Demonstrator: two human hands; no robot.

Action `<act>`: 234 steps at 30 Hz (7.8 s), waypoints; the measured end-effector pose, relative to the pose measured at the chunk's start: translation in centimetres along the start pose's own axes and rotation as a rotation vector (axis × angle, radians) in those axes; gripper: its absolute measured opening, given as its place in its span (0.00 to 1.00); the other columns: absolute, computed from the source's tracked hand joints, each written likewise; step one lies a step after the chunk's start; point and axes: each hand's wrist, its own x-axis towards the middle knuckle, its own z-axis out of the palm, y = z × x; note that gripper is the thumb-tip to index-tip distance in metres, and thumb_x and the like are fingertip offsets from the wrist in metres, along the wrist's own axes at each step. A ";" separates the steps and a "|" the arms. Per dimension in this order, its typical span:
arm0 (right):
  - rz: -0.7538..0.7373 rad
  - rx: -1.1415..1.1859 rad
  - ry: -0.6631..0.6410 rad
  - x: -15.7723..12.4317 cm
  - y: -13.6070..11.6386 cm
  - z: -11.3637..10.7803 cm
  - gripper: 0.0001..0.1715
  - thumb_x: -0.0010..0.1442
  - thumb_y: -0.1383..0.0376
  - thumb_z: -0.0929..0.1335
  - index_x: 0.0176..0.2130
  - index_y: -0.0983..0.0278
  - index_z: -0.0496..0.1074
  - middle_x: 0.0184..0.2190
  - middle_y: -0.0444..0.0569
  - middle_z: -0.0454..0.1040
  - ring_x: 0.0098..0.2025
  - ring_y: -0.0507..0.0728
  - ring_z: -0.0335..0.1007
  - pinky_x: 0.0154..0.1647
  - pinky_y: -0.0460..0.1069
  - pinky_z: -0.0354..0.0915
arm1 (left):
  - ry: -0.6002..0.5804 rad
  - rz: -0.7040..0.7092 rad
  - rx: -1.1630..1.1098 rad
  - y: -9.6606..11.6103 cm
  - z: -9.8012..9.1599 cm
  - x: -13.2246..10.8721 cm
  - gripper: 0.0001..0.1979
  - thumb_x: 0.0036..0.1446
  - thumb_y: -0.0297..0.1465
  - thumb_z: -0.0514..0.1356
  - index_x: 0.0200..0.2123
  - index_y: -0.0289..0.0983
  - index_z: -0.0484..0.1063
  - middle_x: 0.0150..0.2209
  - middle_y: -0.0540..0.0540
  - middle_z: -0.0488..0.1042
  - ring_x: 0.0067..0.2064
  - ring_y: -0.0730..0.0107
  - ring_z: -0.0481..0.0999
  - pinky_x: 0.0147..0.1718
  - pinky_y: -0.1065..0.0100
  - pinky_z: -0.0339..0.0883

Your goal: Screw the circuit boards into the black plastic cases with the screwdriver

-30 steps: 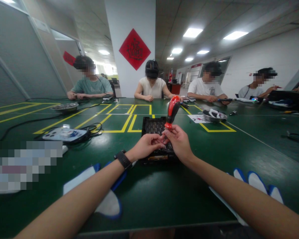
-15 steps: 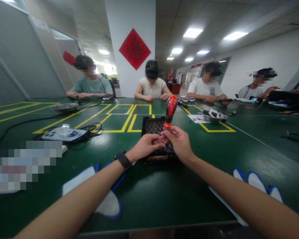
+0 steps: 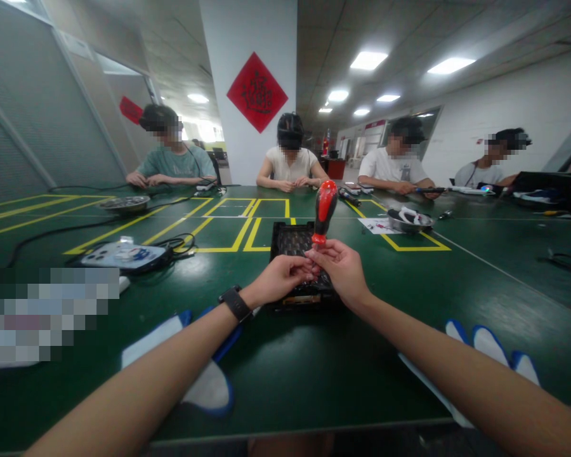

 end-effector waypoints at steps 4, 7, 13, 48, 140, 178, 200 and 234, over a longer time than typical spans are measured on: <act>0.012 0.003 -0.034 -0.1 -0.1 0.0 0.17 0.47 0.59 0.71 0.36 0.67 0.71 0.33 0.51 0.76 0.28 0.51 0.71 0.27 0.46 0.69 | -0.016 0.024 0.051 0.2 -0.2 -0.1 0.09 0.55 0.30 0.56 0.34 0.30 0.72 0.33 0.45 0.76 0.35 0.72 0.73 0.37 0.71 0.64; -0.003 -0.002 -0.043 -0.1 0.0 0.0 0.16 0.47 0.60 0.71 0.36 0.67 0.71 0.32 0.51 0.76 0.26 0.51 0.71 0.25 0.46 0.68 | -0.038 0.023 0.043 0.3 -0.3 -0.1 0.09 0.55 0.30 0.56 0.33 0.30 0.72 0.32 0.45 0.75 0.33 0.73 0.72 0.36 0.72 0.64; -0.052 -0.034 -0.012 -0.1 0.1 0.0 0.15 0.46 0.61 0.72 0.34 0.67 0.71 0.30 0.49 0.75 0.27 0.50 0.70 0.29 0.46 0.68 | 0.033 -0.039 -0.005 0.1 0.1 0.0 0.12 0.52 0.34 0.59 0.35 0.30 0.72 0.31 0.45 0.74 0.32 0.73 0.71 0.33 0.71 0.64; -0.037 -0.008 -0.086 0.0 0.1 -0.1 0.14 0.50 0.59 0.69 0.36 0.65 0.69 0.28 0.46 0.74 0.22 0.46 0.64 0.23 0.43 0.63 | -0.039 -0.025 -0.099 -0.5 -0.2 0.1 0.11 0.51 0.33 0.60 0.34 0.30 0.71 0.31 0.46 0.73 0.32 0.74 0.70 0.34 0.71 0.64; -0.037 -0.001 -0.003 -0.3 -0.3 0.1 0.17 0.47 0.61 0.72 0.36 0.67 0.69 0.31 0.49 0.76 0.28 0.51 0.71 0.28 0.46 0.68 | 0.014 0.059 0.084 0.1 0.0 0.0 0.10 0.53 0.32 0.58 0.36 0.31 0.72 0.32 0.46 0.74 0.33 0.72 0.71 0.36 0.70 0.64; 0.033 0.007 0.284 2.1 1.0 -2.7 0.21 0.48 0.51 0.69 0.22 0.67 0.68 0.15 0.43 0.66 0.16 0.46 0.59 0.15 0.42 0.57 | 0.434 -0.282 0.646 -6.9 -5.0 0.3 0.04 0.45 0.23 0.54 0.26 0.36 0.64 0.28 0.49 0.65 0.33 0.71 0.65 0.33 0.70 0.58; -0.156 -0.030 0.446 2.1 1.3 -3.0 0.23 0.53 0.48 0.64 0.25 0.66 0.66 0.16 0.41 0.65 0.16 0.46 0.60 0.17 0.41 0.57 | 0.343 -0.181 0.571 -2.8 -1.7 0.2 0.17 0.56 0.43 0.51 0.24 0.36 0.65 0.24 0.50 0.66 0.28 0.72 0.65 0.28 0.70 0.56; -0.267 -0.082 -0.122 0.4 -1.2 -1.0 0.12 0.55 0.58 0.66 0.36 0.62 0.63 0.28 0.43 0.72 0.25 0.49 0.68 0.29 0.46 0.67 | 0.204 -0.151 0.678 -2.7 -1.8 0.3 0.16 0.61 0.37 0.43 0.25 0.37 0.59 0.25 0.49 0.66 0.28 0.70 0.65 0.27 0.70 0.54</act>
